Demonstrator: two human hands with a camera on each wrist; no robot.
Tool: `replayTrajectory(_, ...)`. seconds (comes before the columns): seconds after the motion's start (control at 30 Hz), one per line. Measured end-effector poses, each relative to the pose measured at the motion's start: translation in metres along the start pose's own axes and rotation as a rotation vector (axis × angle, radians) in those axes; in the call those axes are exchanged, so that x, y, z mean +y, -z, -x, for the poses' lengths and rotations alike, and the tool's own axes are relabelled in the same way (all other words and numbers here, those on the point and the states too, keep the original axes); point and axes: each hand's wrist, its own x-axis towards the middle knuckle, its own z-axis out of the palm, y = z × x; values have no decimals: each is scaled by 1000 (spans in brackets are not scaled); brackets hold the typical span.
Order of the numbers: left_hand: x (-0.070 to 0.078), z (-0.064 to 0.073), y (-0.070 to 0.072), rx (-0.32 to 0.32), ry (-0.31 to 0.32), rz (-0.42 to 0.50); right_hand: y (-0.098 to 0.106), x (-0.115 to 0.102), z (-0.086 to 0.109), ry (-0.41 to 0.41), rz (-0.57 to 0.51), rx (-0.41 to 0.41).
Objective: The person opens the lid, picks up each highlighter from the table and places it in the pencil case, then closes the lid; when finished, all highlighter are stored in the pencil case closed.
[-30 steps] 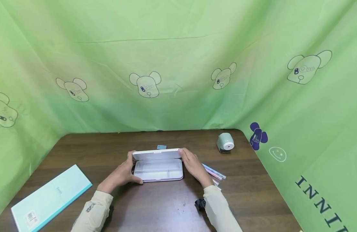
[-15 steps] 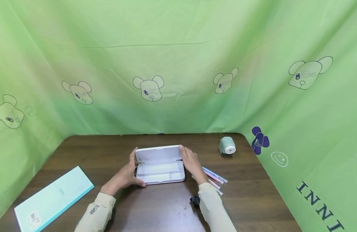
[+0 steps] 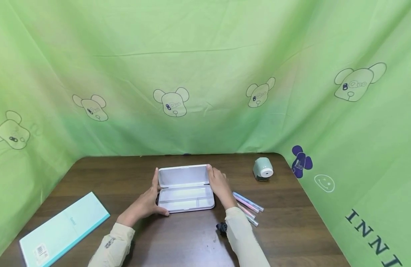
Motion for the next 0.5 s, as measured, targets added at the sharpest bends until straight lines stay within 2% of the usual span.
replayTrajectory(0.07,4,1,0,-8,3,16,3,-4,4,-4,22,10)
replayTrajectory(0.13,-1,0,-6,-12,-18,8,7,-12,10,-4,60,31)
replayTrajectory(0.2,-1,-1,-9,-19,-24,9,18,-34,23,22,52,94)
replayTrajectory(0.3,-5,-3,-14,-15,-46,-11,34,-63,40,133,3,228)
replayTrajectory(0.33,2,-2,-10,-15,-29,10,39,-74,46,178,-24,278)
replayTrajectory(0.37,2,-2,-10,-10,-28,7,44,-83,50,219,-56,307)
replayTrajectory(0.43,6,0,-4,-7,-8,11,48,-90,55,284,-77,344)
replayTrajectory(0.5,4,2,1,2,-2,-11,52,-90,60,310,-79,334)
